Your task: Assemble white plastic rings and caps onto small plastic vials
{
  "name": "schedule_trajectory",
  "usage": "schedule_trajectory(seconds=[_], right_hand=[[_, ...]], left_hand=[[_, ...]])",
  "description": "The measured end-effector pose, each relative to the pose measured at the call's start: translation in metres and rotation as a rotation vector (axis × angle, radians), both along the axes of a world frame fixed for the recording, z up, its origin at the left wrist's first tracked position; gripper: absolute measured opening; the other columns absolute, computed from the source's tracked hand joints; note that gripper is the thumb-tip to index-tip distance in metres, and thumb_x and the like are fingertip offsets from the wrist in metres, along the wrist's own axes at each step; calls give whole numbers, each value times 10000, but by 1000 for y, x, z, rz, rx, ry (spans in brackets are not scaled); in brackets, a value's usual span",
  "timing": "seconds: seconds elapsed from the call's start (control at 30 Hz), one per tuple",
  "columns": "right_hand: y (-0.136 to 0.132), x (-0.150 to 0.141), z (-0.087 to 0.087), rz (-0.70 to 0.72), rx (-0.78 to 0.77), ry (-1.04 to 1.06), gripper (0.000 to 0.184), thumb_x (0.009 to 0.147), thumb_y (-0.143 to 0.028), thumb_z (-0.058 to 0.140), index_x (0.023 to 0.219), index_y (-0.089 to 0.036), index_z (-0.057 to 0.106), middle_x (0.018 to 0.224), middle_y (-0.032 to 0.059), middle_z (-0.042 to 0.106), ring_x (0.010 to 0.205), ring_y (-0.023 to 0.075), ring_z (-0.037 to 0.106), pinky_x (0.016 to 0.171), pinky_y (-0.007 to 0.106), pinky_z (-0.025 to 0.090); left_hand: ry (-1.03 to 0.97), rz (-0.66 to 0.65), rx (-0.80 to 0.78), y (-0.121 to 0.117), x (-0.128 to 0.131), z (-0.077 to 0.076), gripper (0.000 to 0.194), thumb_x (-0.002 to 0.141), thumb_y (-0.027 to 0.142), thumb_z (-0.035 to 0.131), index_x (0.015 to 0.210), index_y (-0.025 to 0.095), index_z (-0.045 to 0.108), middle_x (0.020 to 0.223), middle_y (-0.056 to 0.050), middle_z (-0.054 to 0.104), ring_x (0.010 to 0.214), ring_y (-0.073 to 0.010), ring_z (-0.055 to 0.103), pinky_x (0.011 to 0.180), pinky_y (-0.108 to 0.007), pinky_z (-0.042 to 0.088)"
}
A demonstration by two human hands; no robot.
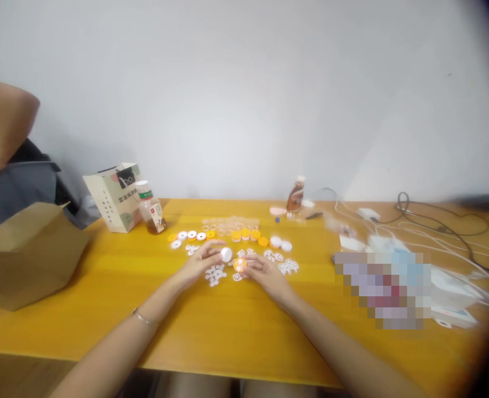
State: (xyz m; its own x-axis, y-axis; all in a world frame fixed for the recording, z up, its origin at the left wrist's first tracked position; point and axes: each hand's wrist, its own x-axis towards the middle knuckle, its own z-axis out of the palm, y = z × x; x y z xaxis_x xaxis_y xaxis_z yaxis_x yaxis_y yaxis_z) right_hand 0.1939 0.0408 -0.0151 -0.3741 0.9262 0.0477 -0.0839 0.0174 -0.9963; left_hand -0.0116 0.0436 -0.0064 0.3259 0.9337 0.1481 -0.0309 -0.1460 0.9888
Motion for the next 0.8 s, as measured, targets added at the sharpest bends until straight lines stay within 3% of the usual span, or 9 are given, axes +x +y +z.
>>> schedule_trajectory(seconds=[0.07, 0.27, 0.47, 0.8], right_hand=[[0, 0, 0, -9, 6, 3, 415, 595, -417, 671, 924, -191, 557, 826, 49, 670, 769, 185, 628, 817, 387, 458], [-3, -1, 3, -19, 8, -16, 404, 603, -404, 667, 930, -191, 558, 804, 44, 673, 760, 186, 632, 810, 382, 464], [-2, -2, 0, -43, 11, -33, 385, 603, -386, 668, 920, -197, 556, 771, 32, 672, 779, 195, 631, 804, 386, 465], [-4, -2, -1, -42, 62, -80, 322, 620, -324, 657, 900, -203, 554, 800, 28, 675, 812, 200, 631, 821, 366, 452]], left_hand=[[-8, -28, 1, -2, 2, 0, 441, 738, 310, 573, 1146, 212, 439, 975, -77, 592, 861, -169, 569, 763, -301, 440], [49, -50, 48, -4, 6, -2, 344, 740, 285, 570, 1069, 203, 518, 1094, -76, 553, 949, -184, 538, 793, -307, 443], [140, -67, 114, -4, 11, -4, 371, 733, 268, 579, 1091, 194, 512, 1024, -77, 599, 928, -187, 563, 817, -340, 441], [443, 137, 488, -15, 22, -7, 293, 751, 276, 548, 1035, 208, 559, 951, -54, 588, 833, -148, 565, 778, -298, 451]])
